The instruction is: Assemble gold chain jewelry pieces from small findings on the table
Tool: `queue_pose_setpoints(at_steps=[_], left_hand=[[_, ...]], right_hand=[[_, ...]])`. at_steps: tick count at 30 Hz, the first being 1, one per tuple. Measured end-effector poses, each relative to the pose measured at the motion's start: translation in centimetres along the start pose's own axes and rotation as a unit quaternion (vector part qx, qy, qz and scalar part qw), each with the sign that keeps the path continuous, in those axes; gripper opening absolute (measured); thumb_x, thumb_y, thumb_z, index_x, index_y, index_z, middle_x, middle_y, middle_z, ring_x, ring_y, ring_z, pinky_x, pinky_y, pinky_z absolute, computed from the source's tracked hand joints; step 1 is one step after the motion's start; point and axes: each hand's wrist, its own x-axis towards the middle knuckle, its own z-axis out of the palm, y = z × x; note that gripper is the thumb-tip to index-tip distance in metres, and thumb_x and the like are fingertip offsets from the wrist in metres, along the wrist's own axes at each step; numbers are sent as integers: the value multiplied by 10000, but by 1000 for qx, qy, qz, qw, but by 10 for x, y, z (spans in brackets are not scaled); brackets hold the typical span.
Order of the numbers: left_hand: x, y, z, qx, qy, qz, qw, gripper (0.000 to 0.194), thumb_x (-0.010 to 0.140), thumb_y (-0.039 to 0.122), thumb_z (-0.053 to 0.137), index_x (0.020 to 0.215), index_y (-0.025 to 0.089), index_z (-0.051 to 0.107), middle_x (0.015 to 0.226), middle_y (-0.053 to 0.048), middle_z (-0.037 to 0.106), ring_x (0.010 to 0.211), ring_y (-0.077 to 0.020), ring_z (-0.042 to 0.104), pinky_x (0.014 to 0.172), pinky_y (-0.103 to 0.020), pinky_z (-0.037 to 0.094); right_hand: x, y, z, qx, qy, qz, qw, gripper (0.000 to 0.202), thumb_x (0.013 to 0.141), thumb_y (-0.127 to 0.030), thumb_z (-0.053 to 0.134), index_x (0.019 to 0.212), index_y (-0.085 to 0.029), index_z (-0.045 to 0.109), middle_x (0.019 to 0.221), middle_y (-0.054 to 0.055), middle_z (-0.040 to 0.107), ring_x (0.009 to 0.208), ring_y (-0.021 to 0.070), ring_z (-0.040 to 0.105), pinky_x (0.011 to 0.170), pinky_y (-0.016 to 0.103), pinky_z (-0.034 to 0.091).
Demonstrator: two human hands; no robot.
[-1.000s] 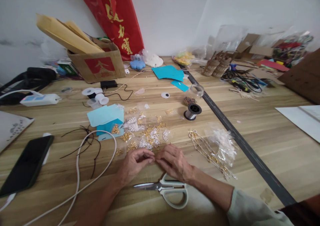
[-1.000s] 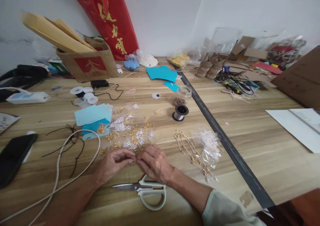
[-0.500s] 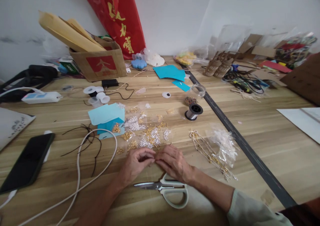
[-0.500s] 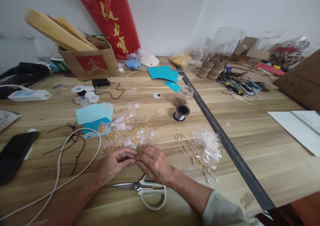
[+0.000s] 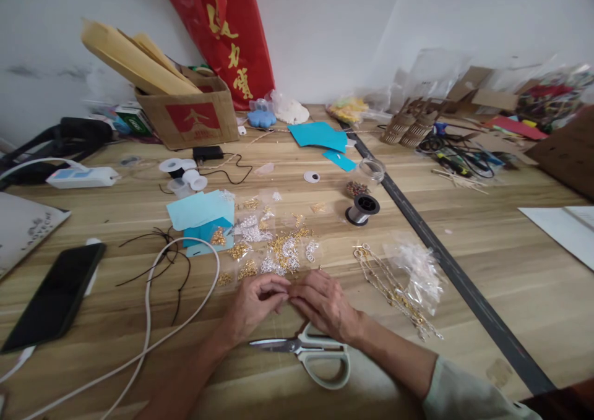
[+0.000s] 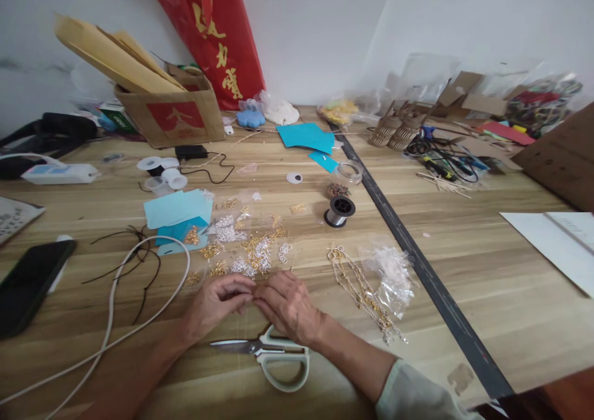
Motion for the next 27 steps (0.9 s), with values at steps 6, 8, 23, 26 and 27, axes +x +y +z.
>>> queue_pose_setpoints(at_steps=[6,8,23,26,27], left_hand=[[-2,2,2,10,9,-3,1000,207,659,243,706,826,128,662,665,-38,723,464,-100,576,477,-211,486],[-2,2,2,13,11,-7,1000,227,660,264,716,832,129,654,664,-35,718,454,-101,575,473,-217,488],[-1,2,1,124,-9,51,991,133,711,171,632,829,132,680,713,-49,704,656,-146,642,610,-231,501],[-2,4,2,136,-6,54,989,123,711,173,629,816,137,679,685,-39,693,633,-142,630,581,-222,489],[-2,4,3,146,-2,56,988,112,709,173,629,802,140,680,679,-37,691,623,-141,624,571,-220,486]], right_hand=[[3,-3,-1,-29,6,-9,1000,115,931,-165,508,999,-160,601,833,66,661,780,185,585,704,323,448],[3,-4,-2,-29,6,-9,1000,110,929,-161,507,993,-162,597,831,66,659,769,186,578,703,324,446],[3,-3,-1,4,15,5,1000,85,921,-156,503,950,-157,583,823,68,634,758,182,547,700,309,440],[4,-4,-2,4,16,7,1000,95,929,-163,491,954,-164,583,827,69,638,762,184,554,699,312,441],[4,-4,-2,3,17,9,1000,101,933,-169,484,954,-168,583,822,67,636,759,183,555,696,311,441]])
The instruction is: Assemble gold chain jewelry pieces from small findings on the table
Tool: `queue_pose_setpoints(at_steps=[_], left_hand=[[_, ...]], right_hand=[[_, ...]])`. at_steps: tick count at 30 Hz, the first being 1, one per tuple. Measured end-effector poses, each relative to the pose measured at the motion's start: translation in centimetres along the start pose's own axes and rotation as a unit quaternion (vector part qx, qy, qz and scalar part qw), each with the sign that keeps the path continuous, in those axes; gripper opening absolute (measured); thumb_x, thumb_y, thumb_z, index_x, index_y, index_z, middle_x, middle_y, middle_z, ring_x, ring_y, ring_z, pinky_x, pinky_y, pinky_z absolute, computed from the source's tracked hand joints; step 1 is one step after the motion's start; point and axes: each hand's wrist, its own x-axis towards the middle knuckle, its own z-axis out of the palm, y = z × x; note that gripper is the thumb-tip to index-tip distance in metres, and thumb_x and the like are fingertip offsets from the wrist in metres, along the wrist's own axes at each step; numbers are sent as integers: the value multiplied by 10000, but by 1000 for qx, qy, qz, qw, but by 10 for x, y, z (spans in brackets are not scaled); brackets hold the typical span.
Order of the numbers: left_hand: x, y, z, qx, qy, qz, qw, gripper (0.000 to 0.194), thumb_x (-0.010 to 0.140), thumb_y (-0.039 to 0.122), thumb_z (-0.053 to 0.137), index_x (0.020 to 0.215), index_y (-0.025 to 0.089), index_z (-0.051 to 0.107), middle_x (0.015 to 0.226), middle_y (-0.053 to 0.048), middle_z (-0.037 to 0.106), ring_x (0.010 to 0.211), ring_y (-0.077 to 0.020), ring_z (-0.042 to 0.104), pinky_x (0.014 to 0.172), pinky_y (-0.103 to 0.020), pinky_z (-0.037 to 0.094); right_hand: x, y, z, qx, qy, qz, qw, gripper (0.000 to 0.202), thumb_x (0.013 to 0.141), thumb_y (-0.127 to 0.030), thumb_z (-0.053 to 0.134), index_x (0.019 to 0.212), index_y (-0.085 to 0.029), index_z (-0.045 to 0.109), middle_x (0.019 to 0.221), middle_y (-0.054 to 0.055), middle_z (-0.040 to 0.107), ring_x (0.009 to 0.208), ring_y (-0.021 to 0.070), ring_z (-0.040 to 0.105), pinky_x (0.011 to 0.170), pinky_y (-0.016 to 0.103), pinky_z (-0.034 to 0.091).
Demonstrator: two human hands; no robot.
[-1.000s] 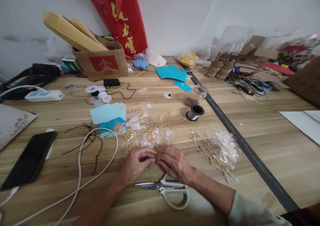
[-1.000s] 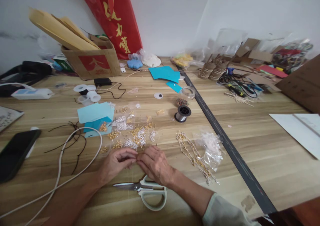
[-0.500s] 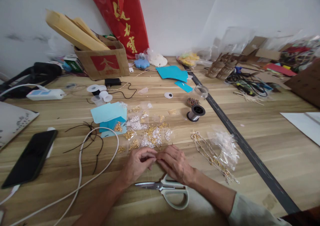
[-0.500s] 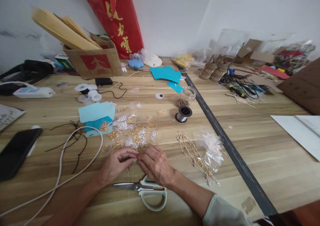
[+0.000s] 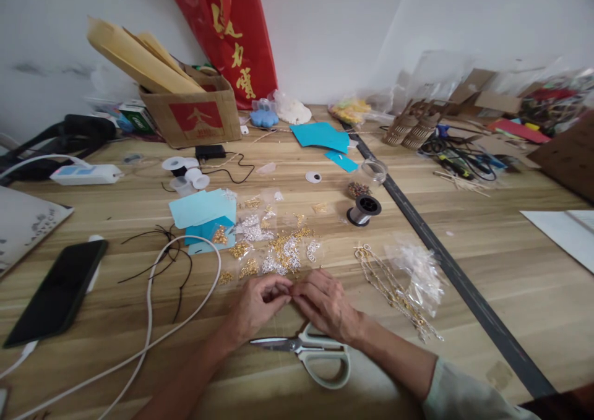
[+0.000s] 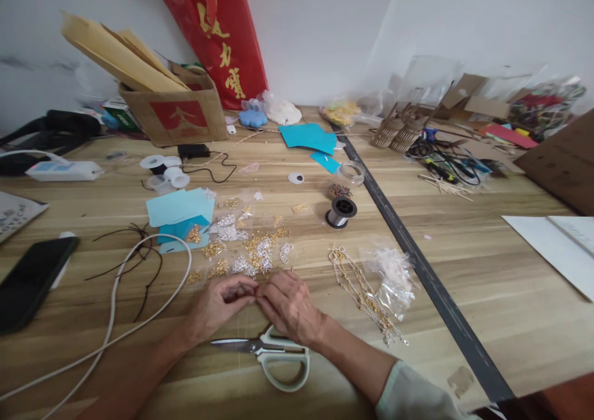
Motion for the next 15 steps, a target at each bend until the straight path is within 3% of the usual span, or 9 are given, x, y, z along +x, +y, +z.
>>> queue_pose_setpoints(at_steps=[7,15], left_hand=[[1,5,-3,84,7,34,996,88,724,175,609,691,160,688,639,-25,684,585,-135,594,551,-216,455],[1,9,-5,95,-9,56,994,119,759,194,591,676,167,673,580,-1,635,552,-123,552,542,-209,424]], right_hand=[[0,1,1,18,19,11,1000,78,925,-162,495,911,-181,569,801,49,629,747,168,554,692,290,439],[-1,2,2,52,17,37,998,95,921,-154,487,886,-182,571,783,48,622,751,171,557,693,294,439]])
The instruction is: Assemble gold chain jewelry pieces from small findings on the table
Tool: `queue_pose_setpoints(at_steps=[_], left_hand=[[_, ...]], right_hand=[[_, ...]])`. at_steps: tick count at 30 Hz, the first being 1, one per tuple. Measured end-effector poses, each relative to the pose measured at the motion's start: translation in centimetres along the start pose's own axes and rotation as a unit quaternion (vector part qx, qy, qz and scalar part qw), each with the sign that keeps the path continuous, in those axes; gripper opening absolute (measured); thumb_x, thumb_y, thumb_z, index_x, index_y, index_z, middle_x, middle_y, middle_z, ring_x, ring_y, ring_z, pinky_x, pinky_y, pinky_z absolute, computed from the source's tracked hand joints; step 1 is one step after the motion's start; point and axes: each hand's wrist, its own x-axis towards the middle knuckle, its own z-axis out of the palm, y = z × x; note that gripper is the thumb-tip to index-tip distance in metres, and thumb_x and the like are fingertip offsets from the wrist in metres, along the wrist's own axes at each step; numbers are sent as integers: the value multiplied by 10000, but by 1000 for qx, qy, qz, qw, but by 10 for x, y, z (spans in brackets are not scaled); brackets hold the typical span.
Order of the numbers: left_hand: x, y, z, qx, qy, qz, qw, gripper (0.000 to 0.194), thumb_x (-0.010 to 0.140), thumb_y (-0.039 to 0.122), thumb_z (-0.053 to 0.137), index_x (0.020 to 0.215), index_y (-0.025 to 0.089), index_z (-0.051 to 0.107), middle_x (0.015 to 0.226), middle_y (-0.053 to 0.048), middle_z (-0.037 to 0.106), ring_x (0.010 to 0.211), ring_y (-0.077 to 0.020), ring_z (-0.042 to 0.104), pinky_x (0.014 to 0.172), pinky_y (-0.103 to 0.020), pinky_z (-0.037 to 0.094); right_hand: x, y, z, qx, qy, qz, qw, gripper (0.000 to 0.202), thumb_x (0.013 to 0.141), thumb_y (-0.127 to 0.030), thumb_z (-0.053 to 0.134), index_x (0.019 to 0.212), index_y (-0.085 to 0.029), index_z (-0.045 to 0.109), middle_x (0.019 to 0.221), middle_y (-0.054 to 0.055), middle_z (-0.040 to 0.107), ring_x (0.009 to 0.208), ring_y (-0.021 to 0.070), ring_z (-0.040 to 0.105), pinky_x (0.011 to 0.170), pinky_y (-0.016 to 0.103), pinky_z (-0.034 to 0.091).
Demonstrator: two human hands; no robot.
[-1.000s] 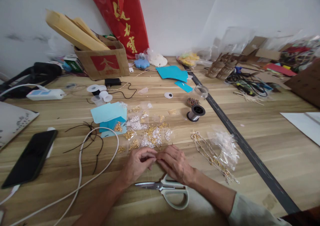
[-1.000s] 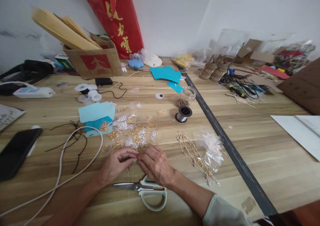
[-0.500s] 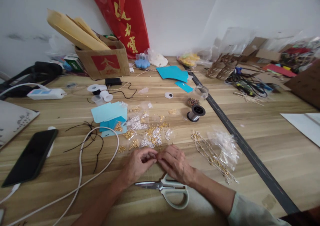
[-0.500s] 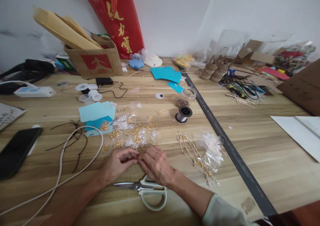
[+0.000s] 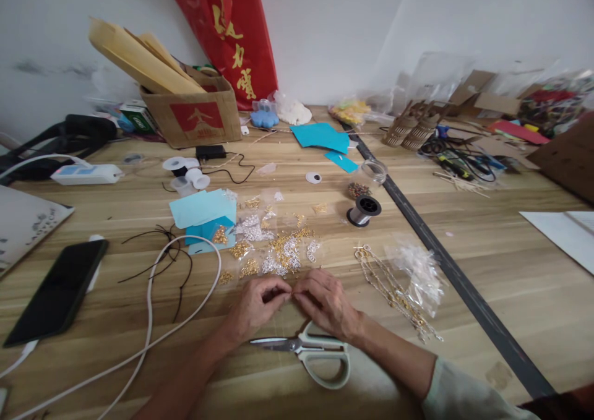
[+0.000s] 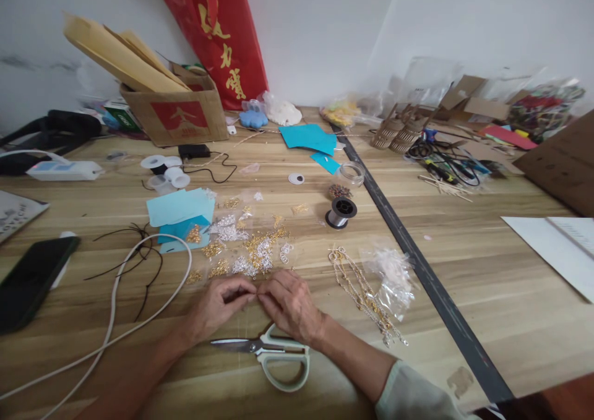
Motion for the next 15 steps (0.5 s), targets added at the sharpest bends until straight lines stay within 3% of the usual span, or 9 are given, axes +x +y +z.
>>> queue_pose_setpoints(at_steps=[15], left_hand=[[0,4,0,8,-4,-17,1000,118,746,198,574,654,163,639,601,-1,615,549,-116,523,522,-204,403]], right_hand=[[0,-1,0,2,1,4,1000,102,930,-177,481,891,-184,575,779,53,626,749,175,567,687,296,450]])
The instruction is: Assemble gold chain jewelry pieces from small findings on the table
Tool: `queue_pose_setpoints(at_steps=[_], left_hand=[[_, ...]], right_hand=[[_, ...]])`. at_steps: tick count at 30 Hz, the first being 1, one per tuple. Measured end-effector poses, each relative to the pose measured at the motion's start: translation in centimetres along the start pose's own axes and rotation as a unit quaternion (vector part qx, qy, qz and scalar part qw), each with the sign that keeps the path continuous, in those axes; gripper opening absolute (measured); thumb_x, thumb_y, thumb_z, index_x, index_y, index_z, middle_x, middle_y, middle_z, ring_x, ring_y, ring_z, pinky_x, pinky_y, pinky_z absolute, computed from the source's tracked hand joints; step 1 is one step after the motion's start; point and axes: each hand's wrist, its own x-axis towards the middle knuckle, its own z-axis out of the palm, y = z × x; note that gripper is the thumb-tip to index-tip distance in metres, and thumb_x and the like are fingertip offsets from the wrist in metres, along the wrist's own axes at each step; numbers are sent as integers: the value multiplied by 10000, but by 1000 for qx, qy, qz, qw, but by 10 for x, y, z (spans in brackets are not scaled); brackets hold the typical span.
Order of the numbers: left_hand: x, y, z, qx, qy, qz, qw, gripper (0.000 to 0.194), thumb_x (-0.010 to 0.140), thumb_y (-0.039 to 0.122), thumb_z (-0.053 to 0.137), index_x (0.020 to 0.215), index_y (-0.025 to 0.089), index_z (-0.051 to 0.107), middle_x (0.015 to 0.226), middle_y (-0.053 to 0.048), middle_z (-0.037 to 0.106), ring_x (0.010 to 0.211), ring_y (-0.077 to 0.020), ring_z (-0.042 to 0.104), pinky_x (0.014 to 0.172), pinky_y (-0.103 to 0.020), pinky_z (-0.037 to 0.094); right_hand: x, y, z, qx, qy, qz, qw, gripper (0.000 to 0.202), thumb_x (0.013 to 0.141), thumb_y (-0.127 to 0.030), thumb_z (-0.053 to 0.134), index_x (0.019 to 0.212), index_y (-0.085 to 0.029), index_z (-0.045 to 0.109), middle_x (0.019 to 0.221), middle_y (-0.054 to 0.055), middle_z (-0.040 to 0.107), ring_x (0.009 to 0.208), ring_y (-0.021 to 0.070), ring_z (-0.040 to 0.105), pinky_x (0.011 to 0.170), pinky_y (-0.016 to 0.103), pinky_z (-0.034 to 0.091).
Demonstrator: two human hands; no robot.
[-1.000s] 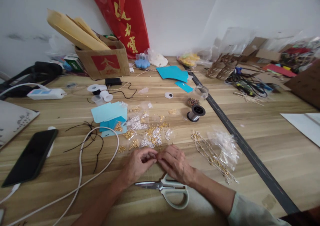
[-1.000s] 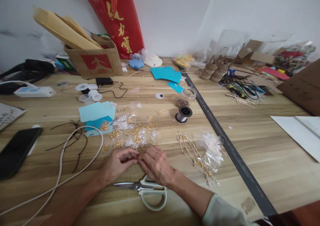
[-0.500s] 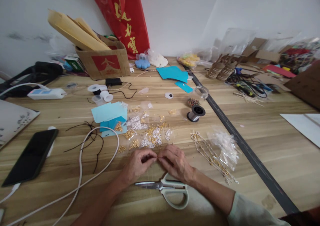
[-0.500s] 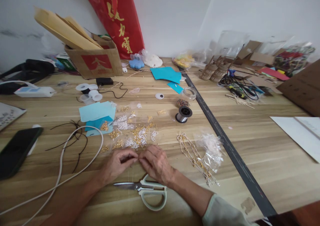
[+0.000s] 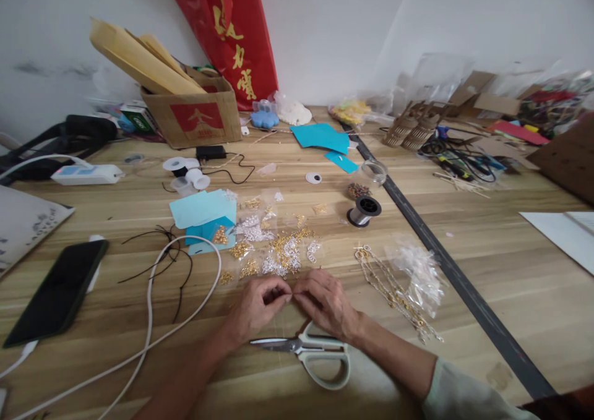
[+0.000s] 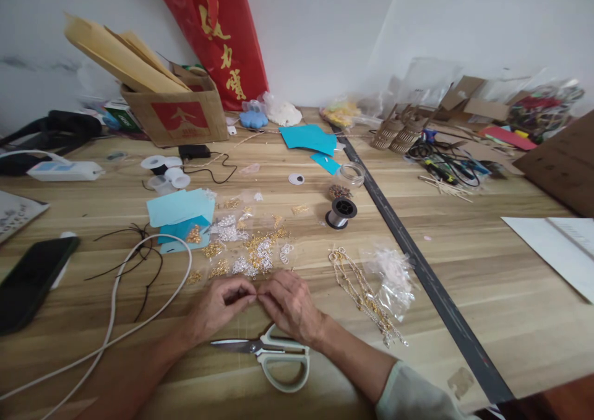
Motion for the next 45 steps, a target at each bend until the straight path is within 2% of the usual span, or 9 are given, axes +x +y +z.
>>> queue_pose_setpoints(at_steps=[33,45], left_hand=[[-1,-4,0,18,-21,-1,1000,127,784,215,557,710,154,641,641,-7,616,582,-117,520,559,-207,406],[-1,-7,1,20,-12,13,1000,122,783,209,555,700,162,632,644,-3,611,592,-118,525,568,-207,408]], right_hand=[[1,-1,0,23,-7,8,1000,98,922,-160,482,870,-182,562,770,52,612,738,174,548,680,295,434],[3,-3,-2,23,-7,2,1000,107,920,-149,481,856,-177,563,757,54,612,721,170,541,666,292,427]])
